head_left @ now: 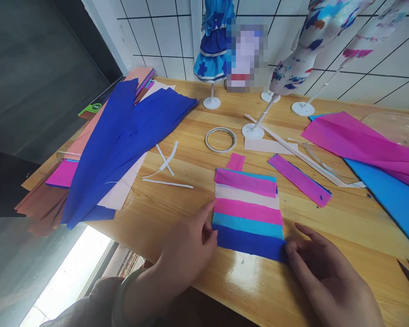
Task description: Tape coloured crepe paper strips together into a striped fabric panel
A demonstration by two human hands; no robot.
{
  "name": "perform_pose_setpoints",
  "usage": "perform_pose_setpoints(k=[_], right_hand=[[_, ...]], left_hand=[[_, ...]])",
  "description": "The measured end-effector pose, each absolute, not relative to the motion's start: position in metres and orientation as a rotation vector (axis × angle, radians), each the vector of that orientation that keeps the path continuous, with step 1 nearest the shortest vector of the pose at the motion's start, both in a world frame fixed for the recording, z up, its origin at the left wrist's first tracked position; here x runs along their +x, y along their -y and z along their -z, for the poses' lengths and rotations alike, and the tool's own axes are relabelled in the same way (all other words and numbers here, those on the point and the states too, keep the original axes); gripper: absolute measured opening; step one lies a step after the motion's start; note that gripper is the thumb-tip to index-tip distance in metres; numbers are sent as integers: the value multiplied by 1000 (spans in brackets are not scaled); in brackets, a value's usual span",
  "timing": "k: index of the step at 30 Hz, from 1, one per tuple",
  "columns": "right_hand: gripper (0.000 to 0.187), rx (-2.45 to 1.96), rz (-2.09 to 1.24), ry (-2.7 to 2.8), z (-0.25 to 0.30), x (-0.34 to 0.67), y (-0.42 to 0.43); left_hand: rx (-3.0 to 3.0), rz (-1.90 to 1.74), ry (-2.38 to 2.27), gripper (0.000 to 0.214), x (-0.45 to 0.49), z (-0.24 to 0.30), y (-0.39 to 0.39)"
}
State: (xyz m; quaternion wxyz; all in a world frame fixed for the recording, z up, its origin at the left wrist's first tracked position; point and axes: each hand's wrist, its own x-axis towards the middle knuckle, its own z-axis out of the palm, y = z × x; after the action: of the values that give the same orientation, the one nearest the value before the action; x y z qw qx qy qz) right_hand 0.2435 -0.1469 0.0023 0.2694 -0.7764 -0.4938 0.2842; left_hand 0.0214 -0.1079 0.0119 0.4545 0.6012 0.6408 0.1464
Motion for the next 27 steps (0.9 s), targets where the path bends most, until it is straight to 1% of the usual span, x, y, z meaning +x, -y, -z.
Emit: perform_pose_setpoints(k=[17,23,27], right_hand=[[45,-2187,-722,1469,-8,240,141],[48,-2239,-636,1495,-4,243,141],[43,-2162,-682,1421,-4,247,142]], left_hand=[[1550,-331,-1617,58,23,-10,109],[1569,-338,-1606,59,23,-9,109],[1567,-345,-1611,60,22,-5,110]])
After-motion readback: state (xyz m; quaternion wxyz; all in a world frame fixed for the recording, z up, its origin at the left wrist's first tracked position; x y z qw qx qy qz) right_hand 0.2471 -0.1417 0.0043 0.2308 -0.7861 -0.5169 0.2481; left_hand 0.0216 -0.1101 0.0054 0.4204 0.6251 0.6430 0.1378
